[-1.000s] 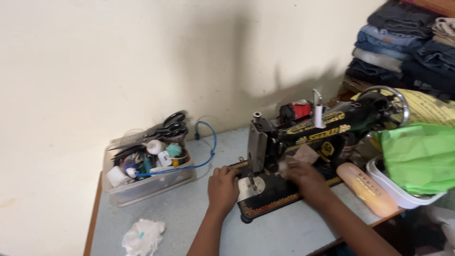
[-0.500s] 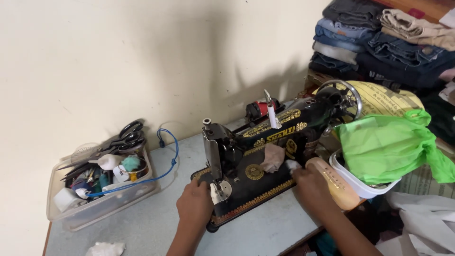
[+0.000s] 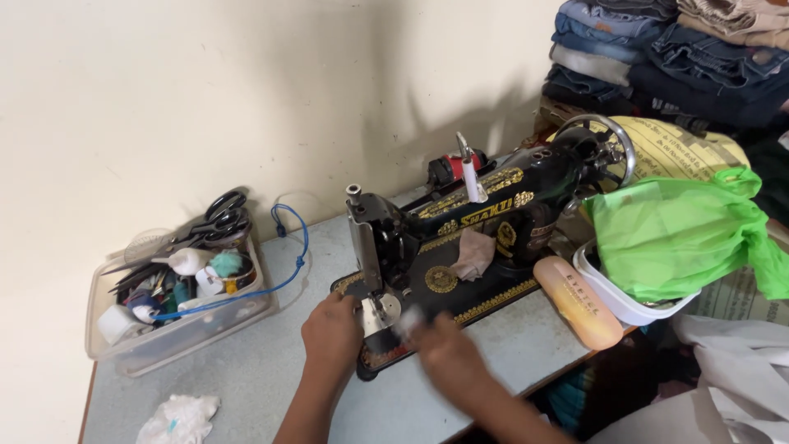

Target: Cleaning and wiping down various parts of a manual sewing machine with a cloth.

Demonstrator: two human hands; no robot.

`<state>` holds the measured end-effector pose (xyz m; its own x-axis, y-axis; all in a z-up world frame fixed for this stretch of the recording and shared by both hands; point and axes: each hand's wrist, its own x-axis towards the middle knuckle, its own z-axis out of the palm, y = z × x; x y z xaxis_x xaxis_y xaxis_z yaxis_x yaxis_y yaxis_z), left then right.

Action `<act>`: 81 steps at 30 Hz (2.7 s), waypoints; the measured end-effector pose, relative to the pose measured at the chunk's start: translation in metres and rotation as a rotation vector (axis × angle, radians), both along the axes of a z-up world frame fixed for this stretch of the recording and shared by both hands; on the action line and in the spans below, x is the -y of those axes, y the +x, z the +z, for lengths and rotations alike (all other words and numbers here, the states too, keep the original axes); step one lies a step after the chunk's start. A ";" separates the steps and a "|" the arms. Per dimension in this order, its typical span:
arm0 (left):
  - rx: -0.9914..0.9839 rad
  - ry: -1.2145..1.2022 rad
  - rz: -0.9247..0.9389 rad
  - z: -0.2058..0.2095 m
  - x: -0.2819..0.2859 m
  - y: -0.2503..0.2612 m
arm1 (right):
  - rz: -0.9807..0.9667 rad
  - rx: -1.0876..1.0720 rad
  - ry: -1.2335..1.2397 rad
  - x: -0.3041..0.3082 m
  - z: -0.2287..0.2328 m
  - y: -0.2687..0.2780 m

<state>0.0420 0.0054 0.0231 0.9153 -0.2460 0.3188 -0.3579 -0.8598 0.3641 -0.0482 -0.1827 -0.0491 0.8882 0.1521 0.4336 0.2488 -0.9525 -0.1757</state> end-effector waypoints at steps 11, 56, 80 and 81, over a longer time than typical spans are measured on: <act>-0.069 -0.210 0.022 0.002 -0.011 0.005 | -0.239 -0.008 0.080 0.023 0.021 0.043; -0.206 0.075 0.046 -0.062 0.024 -0.003 | -0.439 -0.053 0.017 0.093 0.011 0.079; 0.287 0.259 -0.506 -0.058 0.105 -0.029 | -0.418 -0.271 -0.532 0.085 0.041 0.138; 0.357 0.117 -0.504 -0.057 0.098 -0.031 | -0.488 -0.420 -0.513 0.075 0.043 0.143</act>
<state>0.0112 -0.0930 -0.0335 0.5204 -0.6711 0.5280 -0.8116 -0.5810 0.0613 0.0946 -0.2574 -0.0059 0.9784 -0.2042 0.0320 -0.2034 -0.9239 0.3241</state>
